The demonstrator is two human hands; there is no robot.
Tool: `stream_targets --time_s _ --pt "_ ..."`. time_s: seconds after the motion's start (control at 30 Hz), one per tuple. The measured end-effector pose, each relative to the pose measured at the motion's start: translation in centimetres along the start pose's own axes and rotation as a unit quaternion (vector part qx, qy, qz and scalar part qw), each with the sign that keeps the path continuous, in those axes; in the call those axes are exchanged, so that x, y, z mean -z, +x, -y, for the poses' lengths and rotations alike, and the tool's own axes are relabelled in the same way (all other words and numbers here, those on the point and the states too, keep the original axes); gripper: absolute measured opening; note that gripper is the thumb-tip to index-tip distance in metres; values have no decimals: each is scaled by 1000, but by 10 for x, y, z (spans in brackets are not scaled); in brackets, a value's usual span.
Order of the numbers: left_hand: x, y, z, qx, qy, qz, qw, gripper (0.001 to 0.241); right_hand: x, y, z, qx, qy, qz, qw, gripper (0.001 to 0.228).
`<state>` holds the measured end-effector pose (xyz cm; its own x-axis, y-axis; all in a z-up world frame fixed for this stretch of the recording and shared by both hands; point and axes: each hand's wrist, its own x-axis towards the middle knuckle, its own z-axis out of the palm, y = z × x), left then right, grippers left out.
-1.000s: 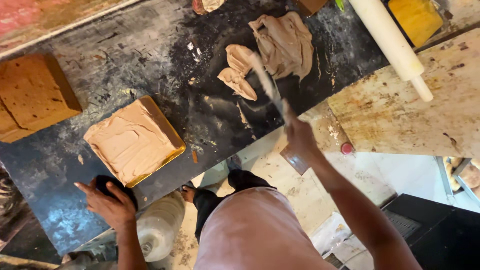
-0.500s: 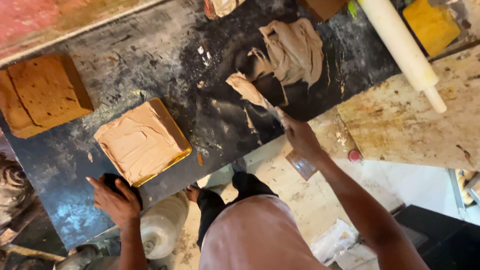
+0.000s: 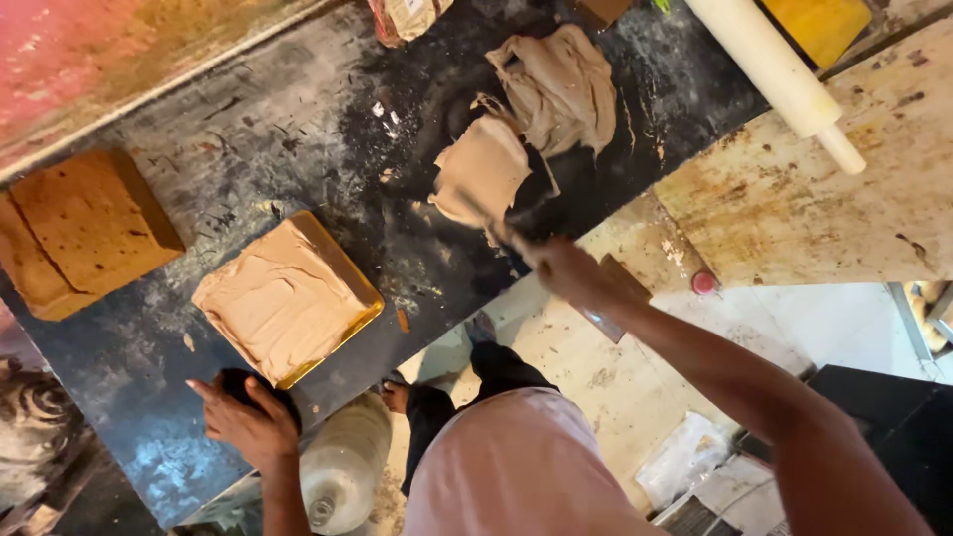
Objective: The person spreads a beige dough-like substance onto a square cake base using a metal spatula. They repeatedly scoop dough from a pile on the table and smooth it over the cake's surface, occasionally scraping excess back into the pile.
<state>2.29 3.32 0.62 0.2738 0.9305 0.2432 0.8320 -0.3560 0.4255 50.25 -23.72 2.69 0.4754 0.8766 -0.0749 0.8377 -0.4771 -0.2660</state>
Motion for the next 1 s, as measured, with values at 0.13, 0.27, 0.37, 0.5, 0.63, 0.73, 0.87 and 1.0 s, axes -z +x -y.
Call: stream_targets --time_s 0.13,0.27,0.37,0.5,0.63,0.73,0.87,1.0 --pt "3 -3 -3 -16 -39 2 999 74 25 11 22 -35 45 -49 997 36" --pt "8 6 -7 -24 -41 2 999 73 31 -14 29 -43 221 111 968 25" --pt "6 3 -7 -12 -34 3 999 73 30 -6 -1 39 145 -79 986 26" --pt "1 1 -5 -25 -7 -1 1000 74 11 17 -31 -23 142 -122 982 10" --pt "-11 6 -4 -27 -18 -17 999 73 -11 19 -31 105 107 -139 979 34" --pt "-11 0 4 -20 6 -6 1000 72 -8 21 -33 5 2 -66 998 22" --pt "-5 -11 6 -43 25 -13 999 69 16 5 -10 -111 166 73 977 21" --pt "-11 -3 -4 4 -11 12 1000 73 46 -37 13 53 250 -65 965 30"
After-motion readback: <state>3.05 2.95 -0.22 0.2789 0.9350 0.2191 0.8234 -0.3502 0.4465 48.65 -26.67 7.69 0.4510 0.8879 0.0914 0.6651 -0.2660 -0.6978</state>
